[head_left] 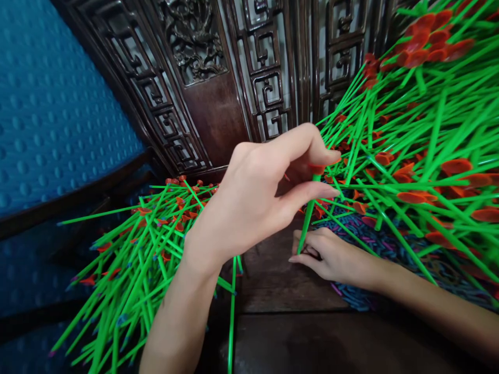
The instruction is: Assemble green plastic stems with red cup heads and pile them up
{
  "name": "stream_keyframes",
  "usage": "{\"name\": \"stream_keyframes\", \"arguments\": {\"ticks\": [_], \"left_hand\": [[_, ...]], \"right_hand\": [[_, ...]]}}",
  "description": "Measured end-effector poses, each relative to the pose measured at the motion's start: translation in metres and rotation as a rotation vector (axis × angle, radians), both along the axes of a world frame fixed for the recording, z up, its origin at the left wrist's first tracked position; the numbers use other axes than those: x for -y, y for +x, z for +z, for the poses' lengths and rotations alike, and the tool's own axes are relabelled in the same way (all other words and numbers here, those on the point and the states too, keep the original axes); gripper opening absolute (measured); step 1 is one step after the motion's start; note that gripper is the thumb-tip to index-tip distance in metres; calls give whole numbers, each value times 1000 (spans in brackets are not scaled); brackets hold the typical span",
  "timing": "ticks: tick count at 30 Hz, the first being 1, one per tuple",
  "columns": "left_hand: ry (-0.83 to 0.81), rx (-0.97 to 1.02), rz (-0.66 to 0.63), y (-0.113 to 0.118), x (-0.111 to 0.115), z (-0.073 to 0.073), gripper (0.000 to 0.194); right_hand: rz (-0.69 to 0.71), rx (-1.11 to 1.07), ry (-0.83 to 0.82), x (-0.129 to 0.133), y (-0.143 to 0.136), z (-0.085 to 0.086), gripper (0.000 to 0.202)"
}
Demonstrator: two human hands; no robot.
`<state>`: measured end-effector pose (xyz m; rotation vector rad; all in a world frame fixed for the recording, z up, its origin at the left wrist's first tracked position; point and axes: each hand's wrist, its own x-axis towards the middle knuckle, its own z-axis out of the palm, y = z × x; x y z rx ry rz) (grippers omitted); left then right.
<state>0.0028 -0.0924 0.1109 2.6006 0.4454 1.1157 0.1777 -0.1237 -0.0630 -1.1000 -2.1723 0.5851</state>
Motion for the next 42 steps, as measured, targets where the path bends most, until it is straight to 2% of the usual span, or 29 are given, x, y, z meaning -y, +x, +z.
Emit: {"name": "stream_keyframes", "arguments": {"ticks": [3,8,17,21,24,29,33,37,42], "left_hand": [[-62,-26,16,-1,-1,0,19],[-150,-12,9,-5,-9,-2,17],[-96,-64,80,-9,-12,-1,16],[-122,-49,51,-11,-10,0,17],[-127,-66,13,-9,-8,-1,15],[-97,-211,22,-1,-8,-6,39],[-93,-140,87,0,-17,-9,39],[-116,-54,183,-4,-30,-10,41],[-148,12,237,-8,-34,-7,41]], "right_hand": [[12,38,-50,0,-1,2,13],[-31,105,-19,1,-1,0,13],[-4,79,-73,-4,0,2,15],[81,100,-94,-5,5,-4,14],[69,120,-110,-4,7,-6,13],[17,75,-187,2,4,6,24],[69,-40,-247,7,-3,18,35],[142,-213,-342,11,-7,27,33],[217,-240,-379,13,-2,37,41]]}}
